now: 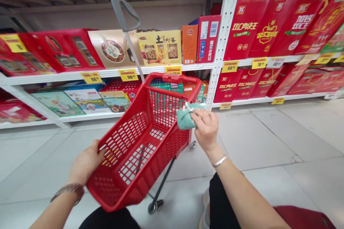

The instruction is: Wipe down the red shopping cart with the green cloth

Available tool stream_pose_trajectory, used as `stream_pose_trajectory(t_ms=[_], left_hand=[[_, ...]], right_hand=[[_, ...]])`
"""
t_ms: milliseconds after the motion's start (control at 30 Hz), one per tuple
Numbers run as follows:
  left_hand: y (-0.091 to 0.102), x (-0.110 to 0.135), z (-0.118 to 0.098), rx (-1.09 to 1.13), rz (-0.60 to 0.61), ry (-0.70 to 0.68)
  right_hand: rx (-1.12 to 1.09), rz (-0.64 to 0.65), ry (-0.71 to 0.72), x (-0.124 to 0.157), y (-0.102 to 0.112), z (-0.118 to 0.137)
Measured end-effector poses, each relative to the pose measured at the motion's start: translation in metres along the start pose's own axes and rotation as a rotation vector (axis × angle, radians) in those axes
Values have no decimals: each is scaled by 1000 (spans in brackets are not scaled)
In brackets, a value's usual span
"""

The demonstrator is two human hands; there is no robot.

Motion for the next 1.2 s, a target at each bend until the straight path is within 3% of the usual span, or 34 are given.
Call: stream_pose_trajectory(t_ms=[233, 367, 500, 800, 967, 1100, 1200], left_hand=[[-6, -14, 20, 50, -49, 11], [-11, -19, 29, 83, -75, 7], [-14, -21, 35, 127, -73, 10], [-11, -27, 43, 70, -31, 11], [0, -16, 33, 71, -2, -17], [13, 3, 23, 44, -127, 19], [9, 27, 28, 120, -259, 206]], right_hand=[[-330, 209, 369, 30, 15, 114], [-394, 204, 444, 44, 7, 140], [-316, 226, 401, 42, -6, 128], [-159, 258, 199, 23, -27, 57], [-111, 92, 56, 18, -27, 6], [-96, -26, -46, 15, -15, -20], [-156, -19, -15, 13, -6, -7]])
Point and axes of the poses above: each hand's wrist, its own x-axis away from the middle knuckle, its own y-axis out of the back of the hand, z = x × y, the point moved 5 cm from there along -x, towards the middle knuckle, and after that the axes turned 1 degree about -y, right-handed, at the moved point
